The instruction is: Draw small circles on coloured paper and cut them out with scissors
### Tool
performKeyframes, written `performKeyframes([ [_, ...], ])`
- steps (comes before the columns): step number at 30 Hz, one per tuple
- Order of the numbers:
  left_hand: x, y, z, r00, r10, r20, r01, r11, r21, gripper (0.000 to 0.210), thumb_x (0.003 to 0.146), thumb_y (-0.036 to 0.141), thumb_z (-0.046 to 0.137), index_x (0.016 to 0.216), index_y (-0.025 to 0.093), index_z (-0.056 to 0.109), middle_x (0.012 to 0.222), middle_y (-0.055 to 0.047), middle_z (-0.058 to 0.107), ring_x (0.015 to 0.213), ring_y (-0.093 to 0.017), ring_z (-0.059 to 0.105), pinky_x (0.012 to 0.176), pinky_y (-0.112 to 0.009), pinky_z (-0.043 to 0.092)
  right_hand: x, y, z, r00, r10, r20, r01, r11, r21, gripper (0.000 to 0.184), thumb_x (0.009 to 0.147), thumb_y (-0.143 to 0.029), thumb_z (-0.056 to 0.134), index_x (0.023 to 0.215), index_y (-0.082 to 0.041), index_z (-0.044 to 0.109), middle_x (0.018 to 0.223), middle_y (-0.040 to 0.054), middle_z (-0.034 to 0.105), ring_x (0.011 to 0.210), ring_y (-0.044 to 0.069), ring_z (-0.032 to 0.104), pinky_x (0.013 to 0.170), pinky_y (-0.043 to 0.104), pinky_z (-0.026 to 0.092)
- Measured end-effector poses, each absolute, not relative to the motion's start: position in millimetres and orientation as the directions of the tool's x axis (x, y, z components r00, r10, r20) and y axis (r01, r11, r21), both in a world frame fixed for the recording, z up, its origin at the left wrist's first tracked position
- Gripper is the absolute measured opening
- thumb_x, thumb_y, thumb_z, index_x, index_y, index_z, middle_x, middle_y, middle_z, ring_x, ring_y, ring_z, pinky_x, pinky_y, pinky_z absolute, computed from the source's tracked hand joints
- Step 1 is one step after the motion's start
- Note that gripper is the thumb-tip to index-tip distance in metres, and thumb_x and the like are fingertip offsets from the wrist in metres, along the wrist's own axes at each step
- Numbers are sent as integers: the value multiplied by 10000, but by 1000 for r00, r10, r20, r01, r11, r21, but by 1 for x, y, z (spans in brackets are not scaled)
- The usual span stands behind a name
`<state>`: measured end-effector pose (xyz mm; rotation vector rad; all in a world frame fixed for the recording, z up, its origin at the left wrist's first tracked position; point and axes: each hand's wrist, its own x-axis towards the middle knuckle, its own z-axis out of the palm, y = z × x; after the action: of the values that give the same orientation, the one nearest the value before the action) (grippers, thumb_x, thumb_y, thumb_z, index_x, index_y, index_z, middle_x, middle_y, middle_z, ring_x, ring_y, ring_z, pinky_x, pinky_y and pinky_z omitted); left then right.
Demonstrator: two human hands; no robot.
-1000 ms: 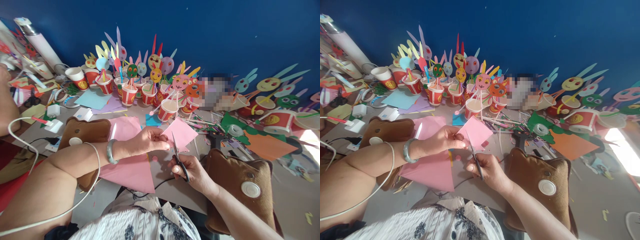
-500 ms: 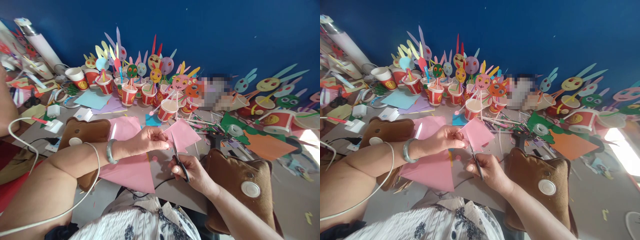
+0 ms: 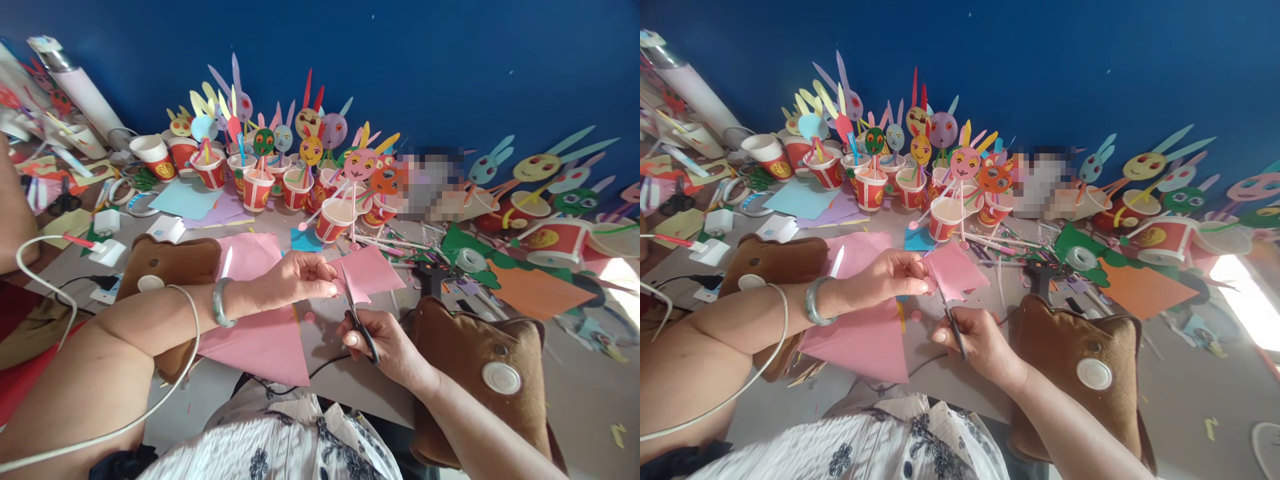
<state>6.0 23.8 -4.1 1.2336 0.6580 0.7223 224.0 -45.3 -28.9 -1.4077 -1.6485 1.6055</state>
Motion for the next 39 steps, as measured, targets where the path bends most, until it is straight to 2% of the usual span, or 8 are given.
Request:
performKeyframes([
  [20,8,25,-1,588,807,-46,-170,179,969,184,723,141,745,640,132,582,825,-41,695,809,-113,657,748,-238,503,225,-45,-30,-362,873,-326,394,-174,-903,644,682,-797,639,629,-156,609,480,9,580,499,125,451,525,276,319],
  [34,9,25,-1,591,807,-17,-207,172,963,236,730,175,774,648,125,559,832,-39,682,789,-116,651,758,-269,518,226,-45,-35,-365,871,-328,372,-186,-910,643,697,-784,641,632,-146,591,481,2,555,485,109,436,505,264,309],
  [39,9,26,-2,587,810,-7,-235,178,955,241,730,197,790,663,125,570,820,-31,671,780,-114,652,753,-270,530,227,-45,-36,-357,872,-334,415,-172,-893,645,713,-794,612,667,-151,602,490,5,569,495,116,443,514,268,315],
])
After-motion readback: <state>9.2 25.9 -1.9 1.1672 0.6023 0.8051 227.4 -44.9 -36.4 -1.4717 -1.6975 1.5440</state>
